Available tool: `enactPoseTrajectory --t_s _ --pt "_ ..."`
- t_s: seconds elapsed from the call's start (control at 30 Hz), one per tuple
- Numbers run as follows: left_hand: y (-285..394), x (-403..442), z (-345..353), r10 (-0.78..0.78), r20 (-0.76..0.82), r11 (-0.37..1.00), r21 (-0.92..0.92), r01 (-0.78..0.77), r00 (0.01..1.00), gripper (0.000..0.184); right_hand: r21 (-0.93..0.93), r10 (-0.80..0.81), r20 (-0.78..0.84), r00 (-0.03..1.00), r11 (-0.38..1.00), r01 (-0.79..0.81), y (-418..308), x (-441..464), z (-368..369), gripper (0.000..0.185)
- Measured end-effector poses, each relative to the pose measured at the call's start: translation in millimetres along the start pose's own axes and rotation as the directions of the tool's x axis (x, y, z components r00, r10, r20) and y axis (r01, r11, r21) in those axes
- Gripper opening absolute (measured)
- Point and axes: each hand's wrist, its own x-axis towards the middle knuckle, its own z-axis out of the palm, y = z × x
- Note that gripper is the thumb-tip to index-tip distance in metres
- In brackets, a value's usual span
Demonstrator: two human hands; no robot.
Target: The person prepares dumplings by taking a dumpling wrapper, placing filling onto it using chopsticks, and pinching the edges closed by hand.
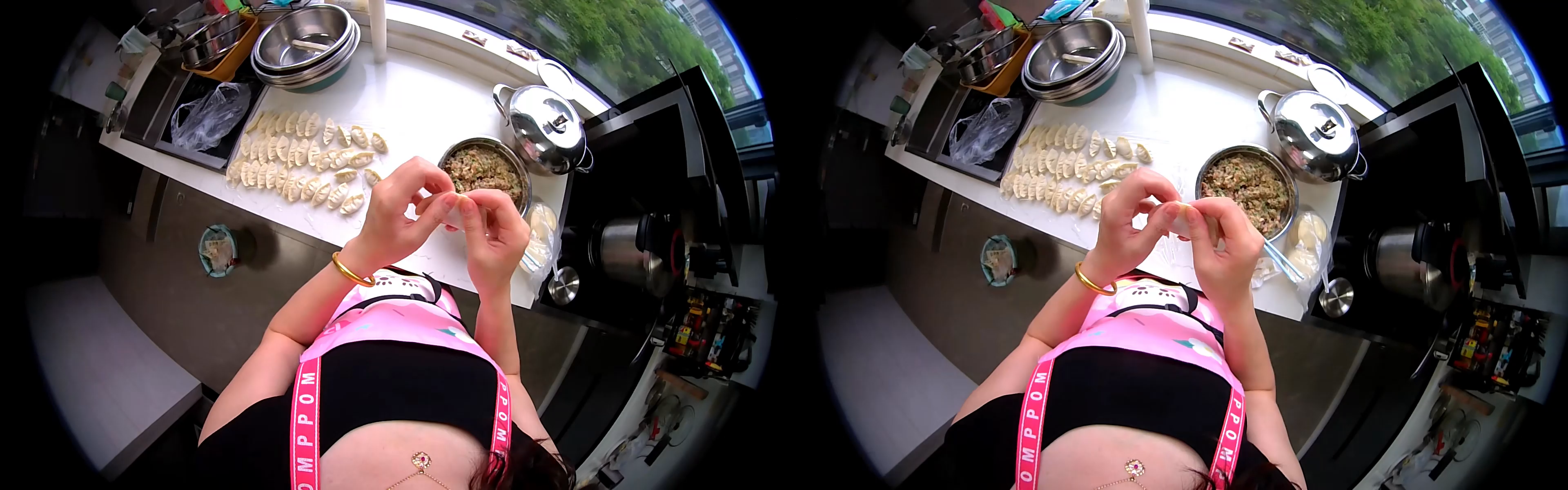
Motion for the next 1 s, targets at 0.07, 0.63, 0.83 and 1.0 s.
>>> enactPoseTrajectory --t_s 0.07,0.63,0.83,1.0 --pt "-3 3 -6 0.063 0.075 0.996 0.054 -0.067 0.995 0.006 -0.161 -0.103 0.038 0.994 0.981 0.108 -2 2 0 0.007" --pt "-10 -8 1 0.001 -0.092 0.982 -0.187 -0.018 0.996 0.008 0.005 -0.083 -0.020 0.996 0.996 0.084 -10 1 10 0.013" --pt "-11 -9 -1 0.047 -0.113 0.991 -0.117 -0.060 0.992 0.009 -0.068 -0.132 -0.026 0.991 0.989 0.130 -12 3 15 0.009" --pt "-11 -10 -4 0.067 -0.115 0.989 -0.127 -0.082 0.991 0.009 -0.051 -0.092 -0.047 0.995 0.995 0.090 -17 5 20 0.008"
